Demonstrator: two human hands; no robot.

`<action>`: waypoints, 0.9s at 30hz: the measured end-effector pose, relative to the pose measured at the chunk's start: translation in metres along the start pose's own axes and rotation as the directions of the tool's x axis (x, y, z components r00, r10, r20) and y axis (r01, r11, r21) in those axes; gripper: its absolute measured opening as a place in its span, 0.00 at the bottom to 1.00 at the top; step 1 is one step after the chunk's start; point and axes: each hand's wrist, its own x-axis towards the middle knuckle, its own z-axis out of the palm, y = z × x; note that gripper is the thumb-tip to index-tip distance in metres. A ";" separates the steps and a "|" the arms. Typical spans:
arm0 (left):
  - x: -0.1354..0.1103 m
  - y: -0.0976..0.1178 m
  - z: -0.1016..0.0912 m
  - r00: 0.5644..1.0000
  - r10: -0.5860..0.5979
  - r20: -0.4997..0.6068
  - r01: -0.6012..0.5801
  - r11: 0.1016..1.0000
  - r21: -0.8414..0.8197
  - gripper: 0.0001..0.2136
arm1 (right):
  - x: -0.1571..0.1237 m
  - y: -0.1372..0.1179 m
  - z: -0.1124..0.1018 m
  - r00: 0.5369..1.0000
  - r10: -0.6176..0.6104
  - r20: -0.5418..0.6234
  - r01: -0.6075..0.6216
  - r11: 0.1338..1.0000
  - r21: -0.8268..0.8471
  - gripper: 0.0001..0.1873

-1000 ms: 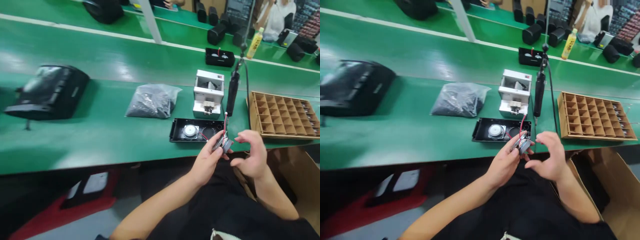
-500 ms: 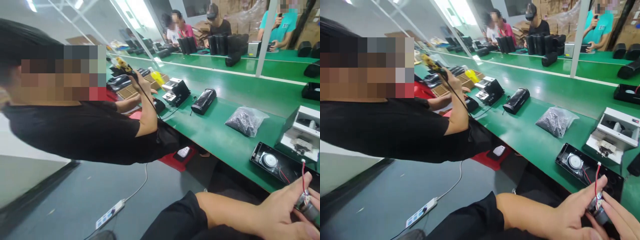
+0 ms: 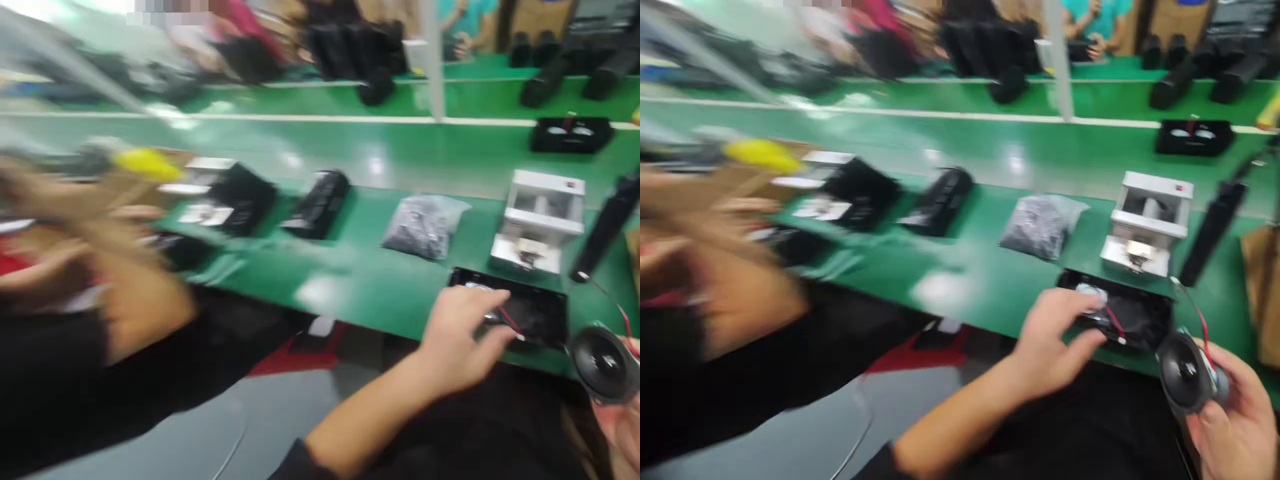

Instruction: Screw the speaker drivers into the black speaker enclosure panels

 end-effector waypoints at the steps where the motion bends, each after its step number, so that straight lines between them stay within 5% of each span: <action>1: 0.009 -0.007 -0.002 0.999 0.031 -0.007 -0.031 0.999 0.006 0.13 | 0.000 -0.011 0.003 1.000 -0.016 0.006 0.015 0.999 0.034 0.21; 5: 0.043 -0.029 0.007 0.963 0.160 0.216 -0.219 0.934 0.284 0.08 | 0.014 -0.032 0.009 0.996 -0.086 -0.009 0.085 0.989 -0.120 0.19; 11: 0.074 -0.025 0.026 0.744 0.230 0.627 -0.505 0.808 0.303 0.10 | 0.023 -0.042 0.011 0.965 -0.148 0.217 0.204 0.942 -0.265 0.21; 15: 0.094 -0.030 0.032 0.632 0.245 0.735 -0.546 0.814 0.197 0.12 | 0.044 -0.046 0.022 0.899 -0.221 0.378 0.373 0.839 -0.397 0.24; 17: 0.097 -0.035 0.027 0.639 0.290 0.712 -0.540 0.829 0.147 0.12 | 0.059 -0.047 0.029 0.863 -0.248 0.441 0.450 0.772 -0.448 0.26; 19: 0.092 -0.041 0.017 0.700 0.309 0.644 -0.499 0.856 0.132 0.08 | 0.073 -0.047 0.038 0.818 -0.246 0.521 0.511 0.728 -0.458 0.25; 24: 0.063 -0.058 -0.004 0.880 0.273 0.387 -0.336 0.936 0.103 0.08 | 0.099 -0.050 0.058 0.577 -0.110 0.809 0.733 0.505 -0.455 0.16; 27: 0.050 -0.065 -0.005 0.905 0.286 0.316 -0.327 0.941 0.085 0.09 | 0.108 -0.053 0.065 0.538 -0.025 0.842 0.768 0.427 -0.478 0.15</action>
